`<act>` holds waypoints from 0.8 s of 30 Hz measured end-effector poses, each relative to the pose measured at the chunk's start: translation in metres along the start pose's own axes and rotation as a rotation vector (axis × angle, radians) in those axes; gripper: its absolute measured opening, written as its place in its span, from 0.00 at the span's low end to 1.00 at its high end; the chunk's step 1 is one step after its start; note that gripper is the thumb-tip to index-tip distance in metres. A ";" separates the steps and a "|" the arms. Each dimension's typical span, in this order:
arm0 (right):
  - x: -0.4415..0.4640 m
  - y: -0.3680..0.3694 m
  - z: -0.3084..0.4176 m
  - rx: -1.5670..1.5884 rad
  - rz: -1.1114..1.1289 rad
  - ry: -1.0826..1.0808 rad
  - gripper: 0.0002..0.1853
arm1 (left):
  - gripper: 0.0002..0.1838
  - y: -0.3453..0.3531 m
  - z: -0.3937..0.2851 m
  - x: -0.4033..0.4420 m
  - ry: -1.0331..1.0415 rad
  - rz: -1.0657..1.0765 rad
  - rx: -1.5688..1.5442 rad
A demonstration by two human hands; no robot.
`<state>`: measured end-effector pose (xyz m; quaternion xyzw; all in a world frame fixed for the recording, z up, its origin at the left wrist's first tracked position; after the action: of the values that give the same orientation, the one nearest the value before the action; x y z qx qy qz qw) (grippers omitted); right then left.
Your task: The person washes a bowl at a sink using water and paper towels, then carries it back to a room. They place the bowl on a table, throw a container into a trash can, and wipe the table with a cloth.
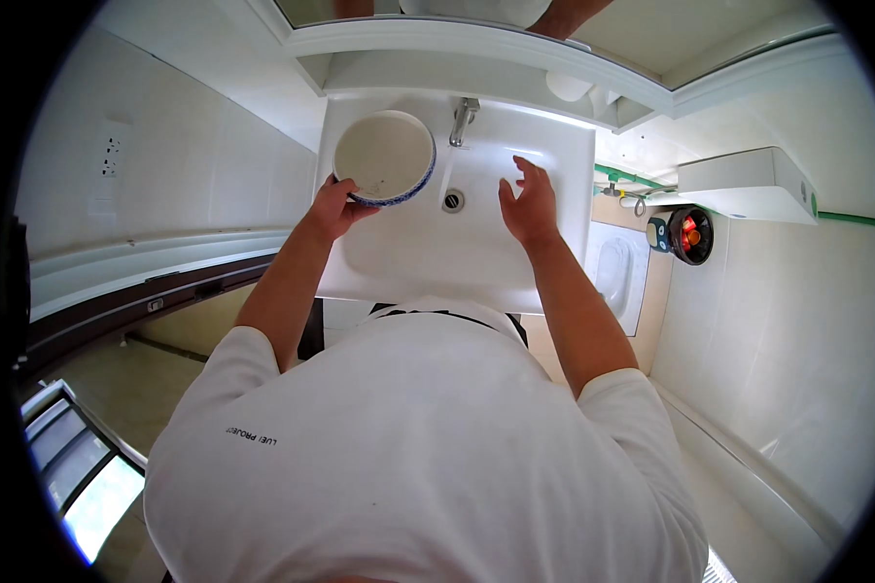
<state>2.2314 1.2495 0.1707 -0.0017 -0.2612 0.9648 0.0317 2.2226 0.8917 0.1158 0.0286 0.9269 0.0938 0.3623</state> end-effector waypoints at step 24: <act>0.032 0.045 0.073 -0.552 0.207 -0.246 0.30 | 0.28 -0.047 -0.022 0.032 0.070 -0.139 -0.038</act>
<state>2.1952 1.1760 0.2119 0.0797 -0.5133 0.8486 -0.1002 2.1846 0.8462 0.1007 -0.0459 0.9368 0.0869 0.3359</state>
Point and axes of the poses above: each hand's wrist, its own x-axis towards the middle knuckle, its own y-axis out of the palm, z = x × y, the point moved 4 cm from there along x, towards the middle knuckle, and after that the axes turned 15 degrees about x, right-handed, at the moved point
